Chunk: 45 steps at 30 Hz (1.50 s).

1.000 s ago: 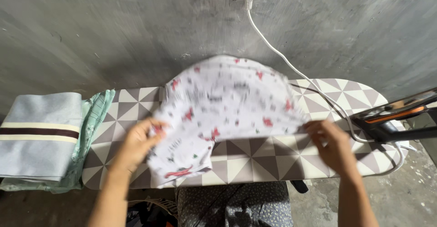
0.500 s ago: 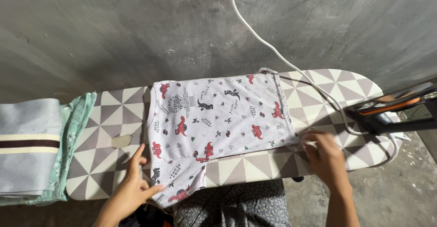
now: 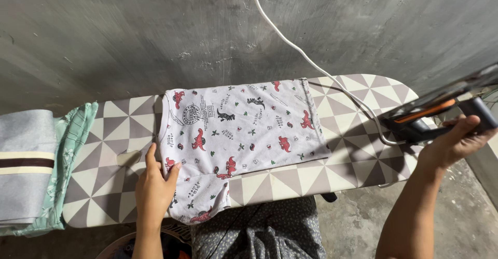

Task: The person irons a white patterned garment on an ironing board. They smooth the fabric, use an electric iron to press it, and fold the garment into a neat stack.

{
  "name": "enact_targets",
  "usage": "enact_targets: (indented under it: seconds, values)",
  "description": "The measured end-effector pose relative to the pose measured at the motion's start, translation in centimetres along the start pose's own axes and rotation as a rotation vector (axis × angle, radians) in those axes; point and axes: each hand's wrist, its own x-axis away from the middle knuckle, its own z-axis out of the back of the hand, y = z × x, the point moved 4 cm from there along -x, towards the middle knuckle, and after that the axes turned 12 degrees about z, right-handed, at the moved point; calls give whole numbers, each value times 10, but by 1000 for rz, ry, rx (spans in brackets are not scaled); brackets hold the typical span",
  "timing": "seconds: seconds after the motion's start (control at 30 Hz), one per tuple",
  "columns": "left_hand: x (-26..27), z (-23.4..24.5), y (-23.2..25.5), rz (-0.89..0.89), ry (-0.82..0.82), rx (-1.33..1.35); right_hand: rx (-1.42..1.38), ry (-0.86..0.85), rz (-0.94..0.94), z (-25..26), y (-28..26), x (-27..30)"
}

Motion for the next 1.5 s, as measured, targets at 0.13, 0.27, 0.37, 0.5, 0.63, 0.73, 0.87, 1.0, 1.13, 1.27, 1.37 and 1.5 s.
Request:
enact_targets:
  seconds: [0.13,0.27,0.37,0.5,0.63,0.73,0.87,1.0,1.13,1.27,1.37,1.5]
  values:
    - [11,-3,5,-382,33,301,217,-73,212,-27,-24,-12]
    - [6,-8,-7,-391,-27,346,357,-342,402,-88,-97,-18]
    - [5,-9,-11,-388,-67,440,366,-786,505,-162,-160,-5]
    - [0,-7,-12,-353,-78,447,361,-1269,613,-254,-223,33]
    - [-3,-7,-14,-347,-106,483,350,-1492,671,-292,-255,60]
    - [-2,-7,-13,-373,-91,511,383,-1467,674,-302,-269,70]
    - [-2,-5,-13,-307,-21,496,426,-1658,582,-298,-261,73]
    - [-1,-5,-13,-277,-9,519,312,-1649,643,-276,-244,66]
    - [0,-5,-14,-264,-11,540,496,-1721,517,-238,-209,47]
    - [0,-6,-15,-235,6,503,707,-1575,477,-201,-192,20]
    - [-1,-9,-18,-160,-13,498,694,-1485,479,-193,-193,16]
    - [-3,-11,-18,-167,-31,553,576,-1436,522,-205,-197,23]
